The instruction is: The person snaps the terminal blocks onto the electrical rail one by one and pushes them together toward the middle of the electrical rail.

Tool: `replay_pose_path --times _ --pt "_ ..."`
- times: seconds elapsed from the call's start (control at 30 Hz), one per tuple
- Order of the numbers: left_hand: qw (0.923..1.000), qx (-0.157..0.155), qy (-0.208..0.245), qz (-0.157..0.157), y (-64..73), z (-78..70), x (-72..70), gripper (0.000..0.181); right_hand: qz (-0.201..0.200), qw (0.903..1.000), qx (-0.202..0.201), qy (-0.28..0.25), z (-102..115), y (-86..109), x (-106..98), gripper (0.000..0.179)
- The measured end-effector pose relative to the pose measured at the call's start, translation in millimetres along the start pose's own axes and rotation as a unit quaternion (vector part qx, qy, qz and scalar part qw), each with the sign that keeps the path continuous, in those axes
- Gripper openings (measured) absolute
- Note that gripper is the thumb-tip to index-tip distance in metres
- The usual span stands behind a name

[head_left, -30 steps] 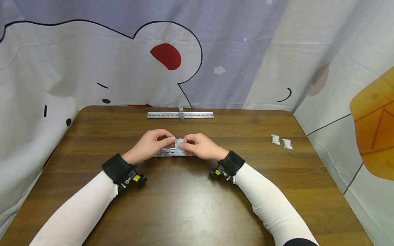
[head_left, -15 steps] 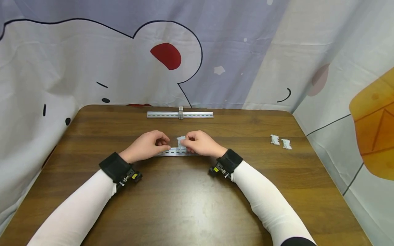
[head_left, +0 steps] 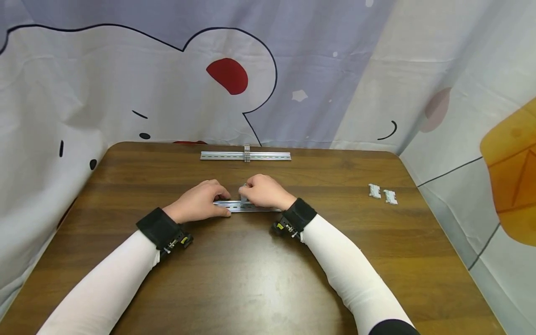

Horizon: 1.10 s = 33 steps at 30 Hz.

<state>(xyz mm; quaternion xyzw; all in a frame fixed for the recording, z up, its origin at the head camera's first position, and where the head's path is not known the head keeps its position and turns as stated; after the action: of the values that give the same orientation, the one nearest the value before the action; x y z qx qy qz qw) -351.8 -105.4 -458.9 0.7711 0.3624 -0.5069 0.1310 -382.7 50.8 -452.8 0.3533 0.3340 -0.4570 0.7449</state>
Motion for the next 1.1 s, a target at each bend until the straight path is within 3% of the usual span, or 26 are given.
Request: replay_pose_path --times 0.27,0.63,1.1 --pt "1.0 -0.003 -0.009 0.003 0.0 -2.3 0.5 0.032 -0.016 0.9976 0.023 0.063 8 -7.4 6 0.045" --pt "0.9998 0.0 -0.02 0.001 -1.1 -2.3 1.7 0.03 -0.015 0.9899 0.067 0.124 9 -7.6 12 0.039" --pt "0.9999 0.001 -0.017 0.0 -0.2 -3.4 -0.1 0.027 -0.009 0.9875 0.06 0.145 15 -0.4 16 0.042"
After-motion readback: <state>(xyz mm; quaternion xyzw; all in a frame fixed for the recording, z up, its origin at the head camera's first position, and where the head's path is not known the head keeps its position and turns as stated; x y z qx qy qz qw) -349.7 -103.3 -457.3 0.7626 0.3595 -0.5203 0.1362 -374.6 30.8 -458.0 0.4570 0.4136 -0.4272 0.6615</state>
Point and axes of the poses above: each hand's wrist, its own y-axis away from the middle knuckle, its own x-axis out of the palm, z = x × y, the point moved 7 cm from there along -y, towards the middle knuckle, and after that the axes turned 12 degrees about x, right-handed, at the moved point
